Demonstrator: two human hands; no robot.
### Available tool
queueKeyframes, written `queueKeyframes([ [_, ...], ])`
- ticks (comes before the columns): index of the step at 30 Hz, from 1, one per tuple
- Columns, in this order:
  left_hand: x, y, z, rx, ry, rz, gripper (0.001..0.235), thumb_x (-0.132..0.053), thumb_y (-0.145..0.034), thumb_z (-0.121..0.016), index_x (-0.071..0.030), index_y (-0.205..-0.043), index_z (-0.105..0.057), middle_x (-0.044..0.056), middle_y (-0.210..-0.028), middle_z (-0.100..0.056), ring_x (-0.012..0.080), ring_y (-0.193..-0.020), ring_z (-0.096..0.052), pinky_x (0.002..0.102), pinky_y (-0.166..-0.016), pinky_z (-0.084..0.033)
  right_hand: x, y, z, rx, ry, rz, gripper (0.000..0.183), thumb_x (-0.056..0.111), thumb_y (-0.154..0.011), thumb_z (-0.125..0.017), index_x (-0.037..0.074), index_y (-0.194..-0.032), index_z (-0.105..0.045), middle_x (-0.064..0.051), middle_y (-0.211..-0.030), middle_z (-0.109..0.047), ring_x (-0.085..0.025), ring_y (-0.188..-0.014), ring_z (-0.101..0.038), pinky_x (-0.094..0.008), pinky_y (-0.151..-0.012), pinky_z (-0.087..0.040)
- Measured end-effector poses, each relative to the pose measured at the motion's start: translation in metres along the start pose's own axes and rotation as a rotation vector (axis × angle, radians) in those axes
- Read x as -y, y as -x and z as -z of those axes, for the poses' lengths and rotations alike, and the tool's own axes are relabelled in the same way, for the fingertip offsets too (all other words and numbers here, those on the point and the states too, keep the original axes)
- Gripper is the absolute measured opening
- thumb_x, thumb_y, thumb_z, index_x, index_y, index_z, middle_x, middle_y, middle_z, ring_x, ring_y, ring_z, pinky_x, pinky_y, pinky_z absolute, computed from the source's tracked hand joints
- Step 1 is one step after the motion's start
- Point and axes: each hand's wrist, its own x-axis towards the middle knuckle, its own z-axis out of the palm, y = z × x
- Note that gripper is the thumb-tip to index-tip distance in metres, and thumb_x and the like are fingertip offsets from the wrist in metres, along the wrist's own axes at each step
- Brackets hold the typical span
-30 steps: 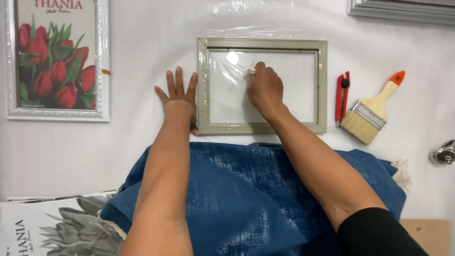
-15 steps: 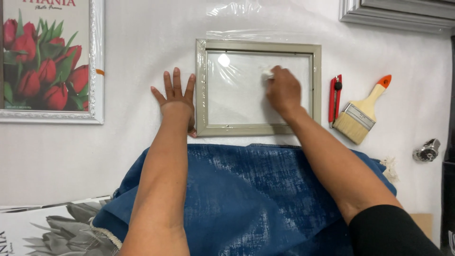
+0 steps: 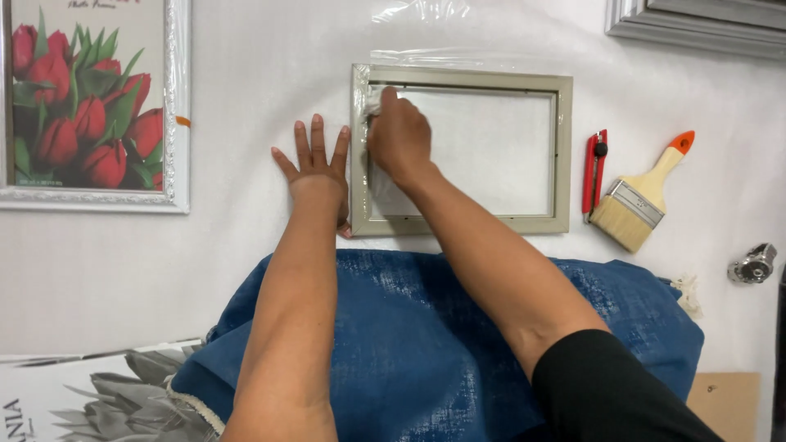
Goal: Assembling and cleaning picture frames using a utility knife, brush, and cloth
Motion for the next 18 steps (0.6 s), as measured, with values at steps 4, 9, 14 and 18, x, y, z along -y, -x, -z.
queueKeyframes([
  [4,-0.008,0.021,0.02,0.069,0.004,0.006,0.157,-0.033,-0.066,-0.102,-0.023,-0.164,0.019,0.016,-0.168,0.028,0.0388,-0.153,0.028,0.071,-0.118,0.008,-0.033,0.004,0.016,0.016,0.025,-0.001,0.024,0.007,-0.089,-0.059,0.001,-0.112,-0.057,-0.022,-0.086,-0.069,-0.049,-0.088,-0.073,-0.058,-0.073,-0.06],
  [9,-0.012,0.016,0.018,0.086,-0.01,0.037,0.16,-0.036,-0.064,-0.104,-0.021,-0.163,0.02,0.016,-0.168,0.027,0.0381,-0.153,0.028,0.071,-0.118,0.007,-0.148,0.015,0.092,0.006,0.163,-0.138,0.024,0.008,-0.093,-0.06,0.0,-0.115,-0.059,-0.026,-0.09,-0.069,-0.052,-0.093,-0.071,-0.064,-0.077,-0.057],
  [14,-0.012,0.01,0.016,0.097,-0.052,0.052,0.165,-0.04,-0.061,-0.106,-0.022,-0.161,0.025,0.018,-0.167,0.03,0.0397,-0.151,0.03,0.072,-0.118,0.006,-0.198,0.041,0.123,0.019,0.297,-0.214,0.024,0.011,-0.093,-0.061,-0.001,-0.114,-0.06,-0.027,-0.089,-0.07,-0.052,-0.088,-0.072,-0.062,-0.072,-0.057],
  [18,-0.007,0.003,0.007,0.083,-0.038,0.039,0.17,-0.042,-0.056,-0.108,-0.023,-0.161,0.025,0.018,-0.166,0.031,0.0408,-0.15,0.031,0.074,-0.116,0.008,-0.113,0.045,0.067,0.04,0.201,-0.236,0.024,0.013,-0.093,-0.062,0.0,-0.113,-0.059,-0.027,-0.091,-0.07,-0.051,-0.091,-0.072,-0.062,-0.077,-0.057],
])
